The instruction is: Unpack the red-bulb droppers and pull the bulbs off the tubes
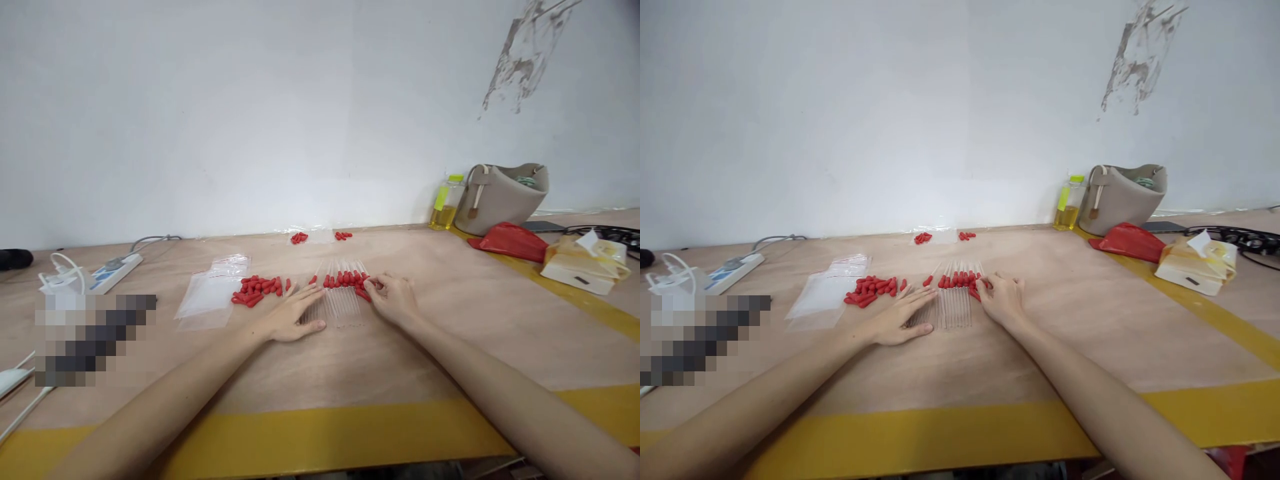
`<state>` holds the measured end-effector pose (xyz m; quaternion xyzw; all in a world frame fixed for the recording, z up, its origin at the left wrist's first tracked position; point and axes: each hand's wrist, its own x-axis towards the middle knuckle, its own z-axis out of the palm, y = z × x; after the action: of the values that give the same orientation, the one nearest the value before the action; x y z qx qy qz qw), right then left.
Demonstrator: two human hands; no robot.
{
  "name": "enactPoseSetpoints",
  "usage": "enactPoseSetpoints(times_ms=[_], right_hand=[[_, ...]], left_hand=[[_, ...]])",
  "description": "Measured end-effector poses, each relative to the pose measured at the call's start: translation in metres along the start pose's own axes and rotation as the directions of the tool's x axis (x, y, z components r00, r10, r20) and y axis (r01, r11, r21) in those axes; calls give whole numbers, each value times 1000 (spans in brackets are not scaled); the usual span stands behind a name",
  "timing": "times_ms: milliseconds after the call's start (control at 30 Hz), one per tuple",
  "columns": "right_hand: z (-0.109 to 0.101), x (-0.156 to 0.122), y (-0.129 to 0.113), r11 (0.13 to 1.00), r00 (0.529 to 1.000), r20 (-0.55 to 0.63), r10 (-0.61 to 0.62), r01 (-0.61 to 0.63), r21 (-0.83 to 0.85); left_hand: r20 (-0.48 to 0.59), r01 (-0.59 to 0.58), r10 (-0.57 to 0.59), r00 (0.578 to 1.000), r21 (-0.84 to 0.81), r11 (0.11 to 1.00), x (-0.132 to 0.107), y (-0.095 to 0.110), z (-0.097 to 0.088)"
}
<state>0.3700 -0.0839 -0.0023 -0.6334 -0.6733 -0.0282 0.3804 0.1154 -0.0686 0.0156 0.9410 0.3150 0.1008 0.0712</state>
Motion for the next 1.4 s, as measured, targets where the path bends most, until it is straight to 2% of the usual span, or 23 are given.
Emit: enactPoseSetpoints(times_ms=[67, 133, 167, 233, 300, 467, 567, 733, 800, 900, 1000, 1033, 1100, 1200, 1267, 1300, 1400], right_hand=[[-1, -2, -6, 998, 998, 35, -53, 52, 29], [-2, -7, -14, 988, 985, 90, -146, 141, 58], [-2, -9, -18, 980, 974, 117, -195, 188, 68], [-1, -15, -26, 959, 946, 159, -281, 271, 78], [2, -19, -31, 941, 923, 182, -339, 331, 73], [11, -25, -37, 905, 885, 195, -423, 425, 35], [13, -25, -39, 891, 870, 207, -448, 453, 25], [15, -25, -41, 881, 859, 214, -465, 473, 14], [15, -25, -40, 883, 864, 199, -463, 468, 21], [15, -23, -36, 912, 903, 130, -410, 408, 48], [11, -17, -31, 944, 946, -26, -324, 325, 61], [8, -15, -29, 947, 946, -78, -315, 319, 45], [2, -12, -30, 932, 924, -122, -361, 362, -21], [-3, -12, -39, 834, 837, -10, -547, 545, -82], [0, -17, -47, 765, 766, 61, -640, 643, -37], [3, -20, -52, 748, 746, 74, -662, 664, -4], [14, -31, -61, 742, 738, 71, -671, 667, 68]], left_hand=[[-74, 47, -48, 996, -21, 999, 7, -5, -7], [-182, 163, -164, 969, -23, 986, 20, -12, -13], [-220, 247, -243, 945, -11, 969, 29, -15, -15], [-230, 437, -415, 880, 52, 898, 48, -22, -16], [-222, 542, -513, 829, 92, 835, 65, -26, -15], [-147, 631, -615, 775, 118, 767, 91, -28, -5], [-110, 670, -661, 742, 116, 733, 97, -26, -1], [-119, 703, -693, 711, 98, 705, 99, -25, -1], [-150, 693, -679, 719, 87, 715, 93, -24, -4], [-213, 637, -613, 761, 65, 768, 70, -20, -10], [-267, 525, -499, 825, 33, 850, 32, -14, -13], [-307, 437, -410, 859, 22, 899, 19, -12, -12], [-383, 307, -260, 887, 66, 950, -8, -7, -9], [-408, 177, -83, 909, 200, 964, -35, -1, -4], [-416, 120, -6, 909, 249, 961, -44, 2, 0], [-427, 97, 24, 904, 258, 961, -46, 2, 2], [-464, 48, 77, 883, 252, 966, -47, 3, 7]])
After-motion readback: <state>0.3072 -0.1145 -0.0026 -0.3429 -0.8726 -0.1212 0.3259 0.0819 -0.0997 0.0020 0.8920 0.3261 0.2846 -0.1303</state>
